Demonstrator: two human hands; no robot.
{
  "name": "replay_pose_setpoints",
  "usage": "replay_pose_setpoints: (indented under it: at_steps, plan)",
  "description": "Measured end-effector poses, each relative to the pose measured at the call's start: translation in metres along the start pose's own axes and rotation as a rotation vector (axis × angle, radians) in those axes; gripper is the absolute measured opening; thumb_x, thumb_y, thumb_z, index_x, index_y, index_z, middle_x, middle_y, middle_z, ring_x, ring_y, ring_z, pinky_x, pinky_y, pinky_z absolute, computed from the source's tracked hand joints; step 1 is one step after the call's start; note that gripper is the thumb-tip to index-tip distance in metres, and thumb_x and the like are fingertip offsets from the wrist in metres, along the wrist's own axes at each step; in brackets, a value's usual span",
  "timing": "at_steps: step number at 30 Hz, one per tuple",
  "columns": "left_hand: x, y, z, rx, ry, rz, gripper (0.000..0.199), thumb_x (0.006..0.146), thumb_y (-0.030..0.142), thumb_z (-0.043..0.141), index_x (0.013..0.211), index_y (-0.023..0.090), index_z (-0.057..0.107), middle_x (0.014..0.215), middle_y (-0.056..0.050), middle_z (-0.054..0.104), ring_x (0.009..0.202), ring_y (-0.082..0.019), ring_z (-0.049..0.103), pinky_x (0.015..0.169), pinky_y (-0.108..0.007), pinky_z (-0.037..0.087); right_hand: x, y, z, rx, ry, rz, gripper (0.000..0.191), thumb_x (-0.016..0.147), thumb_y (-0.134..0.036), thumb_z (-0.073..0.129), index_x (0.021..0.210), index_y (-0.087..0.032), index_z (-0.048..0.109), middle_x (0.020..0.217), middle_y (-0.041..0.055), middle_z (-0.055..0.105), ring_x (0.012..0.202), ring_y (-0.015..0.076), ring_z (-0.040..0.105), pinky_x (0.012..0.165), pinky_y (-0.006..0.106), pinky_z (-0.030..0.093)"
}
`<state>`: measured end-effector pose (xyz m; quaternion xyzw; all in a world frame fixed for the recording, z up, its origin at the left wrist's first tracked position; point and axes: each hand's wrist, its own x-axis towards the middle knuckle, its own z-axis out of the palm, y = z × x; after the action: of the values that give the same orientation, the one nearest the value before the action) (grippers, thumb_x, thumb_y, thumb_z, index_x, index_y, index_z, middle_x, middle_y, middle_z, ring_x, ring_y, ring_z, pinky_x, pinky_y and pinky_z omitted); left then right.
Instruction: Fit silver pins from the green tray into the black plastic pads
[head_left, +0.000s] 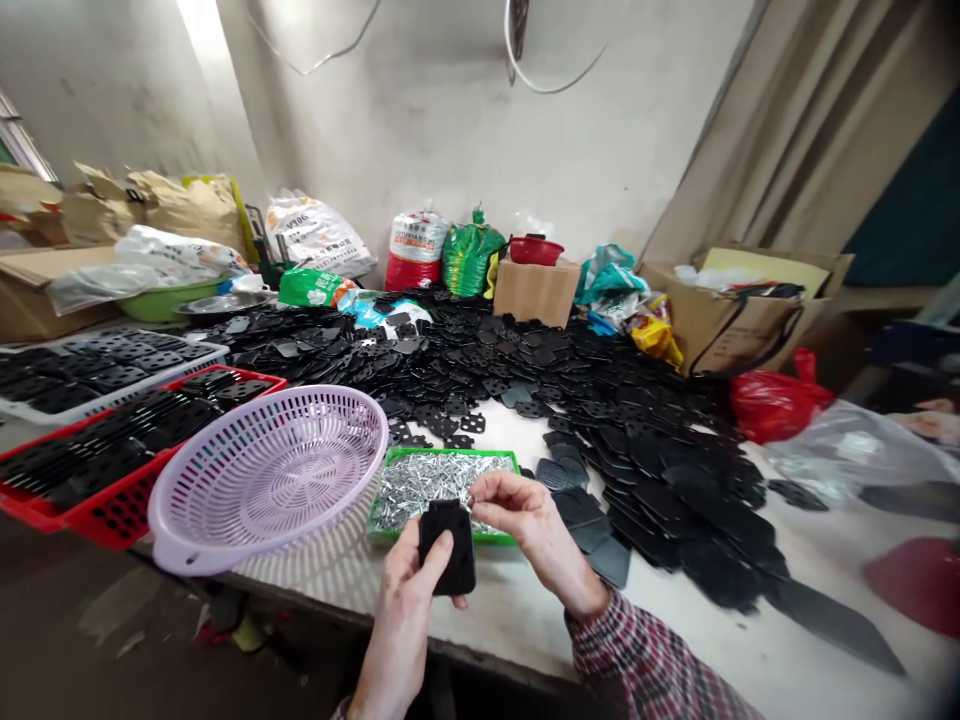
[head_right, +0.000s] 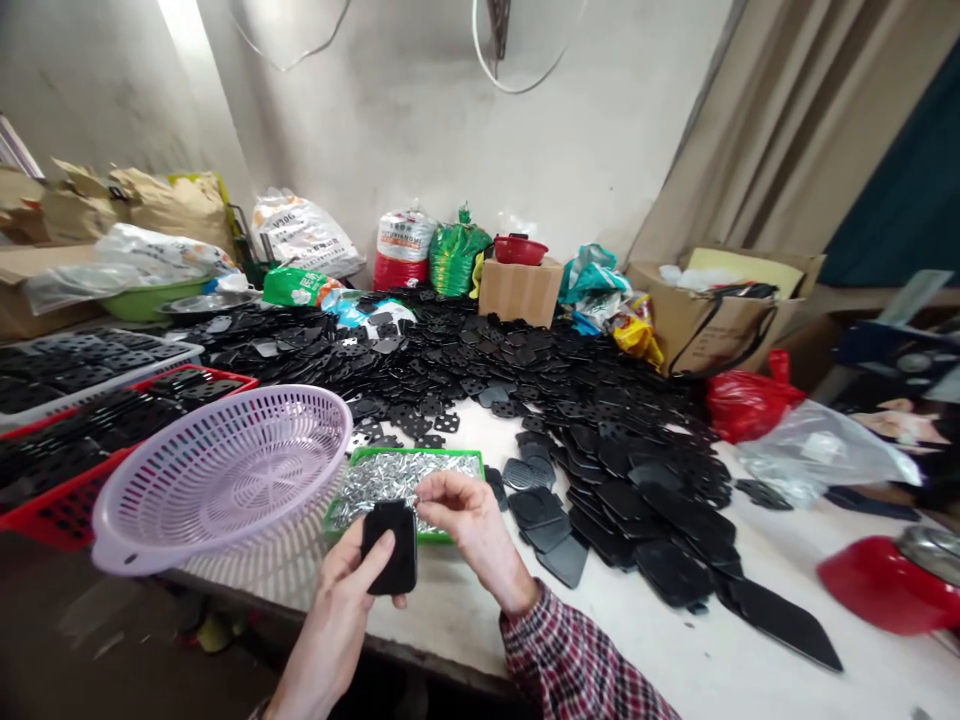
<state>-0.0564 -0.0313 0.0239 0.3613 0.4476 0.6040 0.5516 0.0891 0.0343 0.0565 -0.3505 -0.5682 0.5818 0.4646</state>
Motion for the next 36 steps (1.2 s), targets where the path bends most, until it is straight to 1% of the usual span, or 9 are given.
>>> replay_pose_setpoints:
  at_steps: [4, 9, 12, 16, 20, 24, 30, 34, 36]
  plan:
    - [-0.002, 0.000, 0.003, 0.010, -0.010, -0.013, 0.032, 0.084, 0.040, 0.064, 0.108, 0.019, 0.065, 0.096, -0.006, 0.064, 0.077, -0.018, 0.053, 0.050, -0.025, 0.049, -0.005, -0.002, 0.001, -0.010, 0.037, -0.015, 0.012, 0.075, -0.026, 0.075, 0.079, -0.017, 0.069, 0.076, 0.0003, 0.066, 0.072, 0.0141, 0.057, 0.067, 0.025, 0.044]
    - [-0.005, 0.000, 0.012, -0.067, -0.040, -0.024, 0.035, 0.082, 0.038, 0.066, 0.110, 0.017, 0.066, 0.103, -0.009, 0.065, 0.082, -0.021, 0.056, 0.052, -0.027, 0.052, -0.009, 0.003, 0.001, 0.032, 0.080, -0.083, 0.012, 0.080, -0.029, 0.072, 0.082, -0.017, 0.070, 0.083, 0.0030, 0.069, 0.079, 0.0166, 0.059, 0.075, 0.027, 0.044]
    - [-0.006, -0.002, 0.015, -0.122, -0.068, -0.049, 0.031, 0.081, 0.034, 0.068, 0.107, 0.018, 0.067, 0.099, -0.008, 0.065, 0.084, -0.021, 0.057, 0.056, -0.026, 0.053, -0.013, 0.006, 0.005, 0.049, 0.144, -0.097, 0.011, 0.078, -0.028, 0.073, 0.078, -0.018, 0.070, 0.077, 0.0000, 0.065, 0.073, 0.0142, 0.055, 0.069, 0.025, 0.042]
    - [-0.006, -0.007, 0.014, -0.134, -0.089, -0.048, 0.022, 0.083, 0.030, 0.066, 0.103, 0.020, 0.066, 0.092, -0.004, 0.064, 0.082, -0.017, 0.055, 0.059, -0.022, 0.051, -0.019, 0.006, 0.009, 0.013, 0.164, -0.076, 0.015, 0.079, -0.030, 0.072, 0.073, -0.017, 0.066, 0.069, -0.0019, 0.058, 0.067, 0.0127, 0.050, 0.063, 0.024, 0.039]
    - [-0.006, -0.009, 0.014, -0.135, -0.077, -0.054, 0.025, 0.084, 0.030, 0.066, 0.107, 0.020, 0.065, 0.096, -0.005, 0.064, 0.085, -0.018, 0.057, 0.061, -0.023, 0.051, -0.024, 0.008, 0.011, 0.013, 0.224, -0.085, 0.017, 0.081, -0.030, 0.069, 0.072, -0.017, 0.063, 0.070, -0.0019, 0.056, 0.068, 0.0127, 0.047, 0.063, 0.024, 0.038]
    - [-0.008, -0.009, 0.016, -0.150, -0.083, -0.054, 0.026, 0.083, 0.031, 0.067, 0.107, 0.020, 0.065, 0.098, -0.005, 0.067, 0.087, -0.020, 0.060, 0.064, -0.024, 0.052, -0.025, 0.009, 0.014, 0.032, 0.244, -0.088, 0.018, 0.081, -0.031, 0.069, 0.071, -0.017, 0.061, 0.069, -0.0022, 0.055, 0.067, 0.0126, 0.046, 0.062, 0.023, 0.037]
    - [-0.008, -0.014, 0.015, -0.079, 0.017, -0.024, 0.035, 0.080, 0.034, 0.069, 0.112, 0.021, 0.064, 0.105, -0.007, 0.069, 0.091, -0.023, 0.064, 0.068, -0.027, 0.054, -0.027, 0.013, 0.020, 0.009, 0.296, -0.103, 0.020, 0.082, -0.033, 0.068, 0.071, -0.019, 0.060, 0.066, -0.0027, 0.053, 0.063, 0.0130, 0.044, 0.059, 0.024, 0.036]
    - [-0.008, -0.015, 0.015, -0.024, 0.024, -0.032, 0.041, 0.077, 0.034, 0.072, 0.114, 0.020, 0.061, 0.107, -0.008, 0.070, 0.093, -0.025, 0.066, 0.067, -0.029, 0.055, -0.029, 0.016, 0.022, -0.003, 0.343, -0.106, 0.020, 0.082, -0.033, 0.067, 0.070, -0.019, 0.060, 0.065, -0.0029, 0.051, 0.062, 0.0130, 0.043, 0.056, 0.024, 0.035]
    - [-0.009, -0.013, 0.017, -0.066, 0.021, -0.052, 0.041, 0.078, 0.034, 0.072, 0.115, 0.021, 0.061, 0.109, -0.008, 0.070, 0.095, -0.025, 0.065, 0.069, -0.029, 0.055, -0.030, 0.017, 0.023, 0.038, 0.345, -0.099, 0.020, 0.083, -0.034, 0.067, 0.070, -0.019, 0.059, 0.065, -0.0034, 0.050, 0.061, 0.0127, 0.042, 0.055, 0.024, 0.034]
